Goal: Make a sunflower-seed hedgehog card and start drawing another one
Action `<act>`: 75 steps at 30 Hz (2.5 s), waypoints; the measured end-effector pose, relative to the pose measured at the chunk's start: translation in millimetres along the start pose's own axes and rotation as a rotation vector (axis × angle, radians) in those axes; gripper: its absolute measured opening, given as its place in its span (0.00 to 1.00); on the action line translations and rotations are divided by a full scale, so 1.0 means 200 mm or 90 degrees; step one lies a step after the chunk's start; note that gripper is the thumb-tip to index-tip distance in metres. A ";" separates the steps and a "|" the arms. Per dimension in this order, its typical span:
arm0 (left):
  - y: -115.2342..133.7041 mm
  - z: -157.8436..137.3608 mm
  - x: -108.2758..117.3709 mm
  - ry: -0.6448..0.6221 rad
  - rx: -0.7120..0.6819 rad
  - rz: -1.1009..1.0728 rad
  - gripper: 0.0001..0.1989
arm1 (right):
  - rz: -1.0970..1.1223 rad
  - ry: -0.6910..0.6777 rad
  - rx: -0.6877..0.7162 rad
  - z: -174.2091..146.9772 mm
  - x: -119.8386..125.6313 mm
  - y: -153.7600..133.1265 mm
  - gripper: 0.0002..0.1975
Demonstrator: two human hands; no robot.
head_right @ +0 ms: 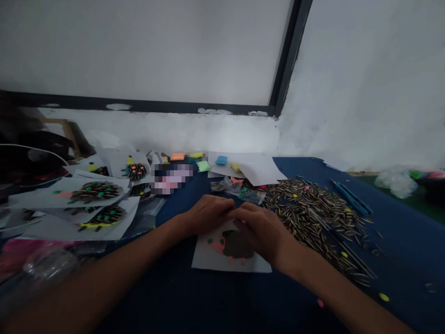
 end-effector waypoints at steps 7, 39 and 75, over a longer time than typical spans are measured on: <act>0.01 0.00 0.01 -0.005 -0.005 -0.004 0.10 | -0.276 0.044 -0.250 0.00 0.26 0.35 0.14; 0.01 0.00 0.01 -0.003 -0.014 0.000 0.10 | -0.359 -0.096 -0.136 -0.04 0.10 0.52 0.14; 0.00 0.00 0.00 0.002 -0.001 -0.006 0.09 | -0.059 -0.095 -0.083 -0.04 -0.01 0.15 0.10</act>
Point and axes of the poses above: each hand's wrist, its own z-axis towards the middle knuckle, its own x-axis out of the back of the hand, y = z × x, the point moved 9 cm from there along z, towards the middle knuckle, and after that the axes turned 13 degrees about y, right-handed, at the moved point
